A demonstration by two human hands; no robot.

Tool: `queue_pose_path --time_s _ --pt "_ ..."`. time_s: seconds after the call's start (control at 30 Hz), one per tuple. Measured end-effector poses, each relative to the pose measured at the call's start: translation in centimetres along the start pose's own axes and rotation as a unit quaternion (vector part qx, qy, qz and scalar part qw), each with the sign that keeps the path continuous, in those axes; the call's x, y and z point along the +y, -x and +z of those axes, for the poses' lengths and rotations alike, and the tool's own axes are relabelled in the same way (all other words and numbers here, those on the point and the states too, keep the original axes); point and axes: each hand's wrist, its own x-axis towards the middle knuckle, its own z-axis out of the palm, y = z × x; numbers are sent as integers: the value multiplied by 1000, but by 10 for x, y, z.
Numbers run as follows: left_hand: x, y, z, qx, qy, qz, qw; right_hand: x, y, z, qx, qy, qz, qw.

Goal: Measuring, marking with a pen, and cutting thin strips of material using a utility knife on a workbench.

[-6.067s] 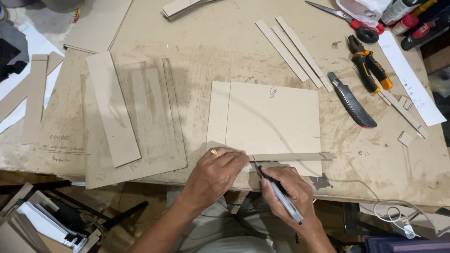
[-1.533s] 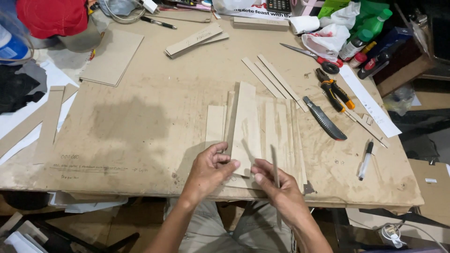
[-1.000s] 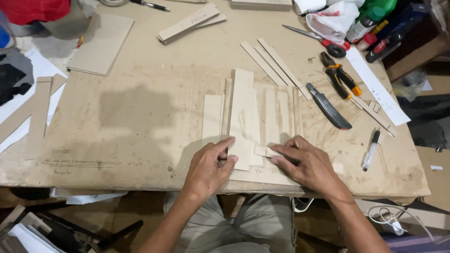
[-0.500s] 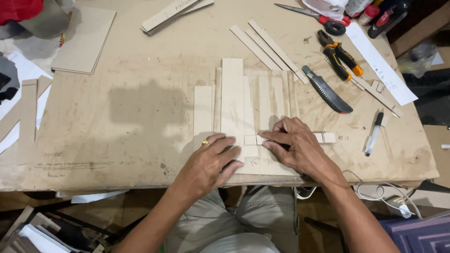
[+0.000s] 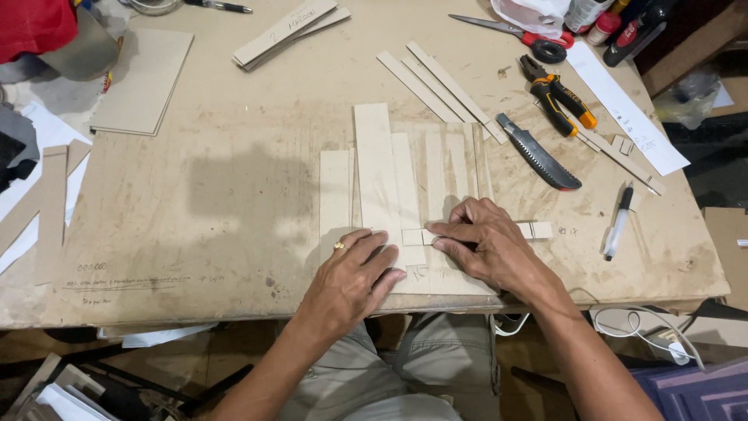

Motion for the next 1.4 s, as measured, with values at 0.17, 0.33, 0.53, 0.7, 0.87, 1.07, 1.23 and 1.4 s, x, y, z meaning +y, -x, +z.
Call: queue_pose_path --time_s 0.17,0.33,0.53,0.7,0.87,1.07,1.23,1.4 --pt "1 0 -3 -12 6 -8 1000 1 -1 2 -2 9 1 1000" --pt "4 -4 -8 -11 13 -10 1000 2 -1 3 -7 12 5 1000" --pt "3 -5 -8 -12 19 -4 1000 1 0 2 -11 10 12 1000" --pt "4 -5 -8 -12 17 -7 1000 -3 -1 2 -11 8 15 1000" --pt "3 -4 -6 -17 17 -6 1000 -5 -2 0 -10 -1 14 1000" --pt "3 -3 -6 -21 14 -8 1000 -5 -2 0 -10 -8 19 1000" --pt "3 -5 -7 -20 11 -7 1000 -2 -2 1 -14 -4 20 1000" --pt "3 -3 -6 -19 3 -9 1000 0 -2 1 -14 -10 16 1000"
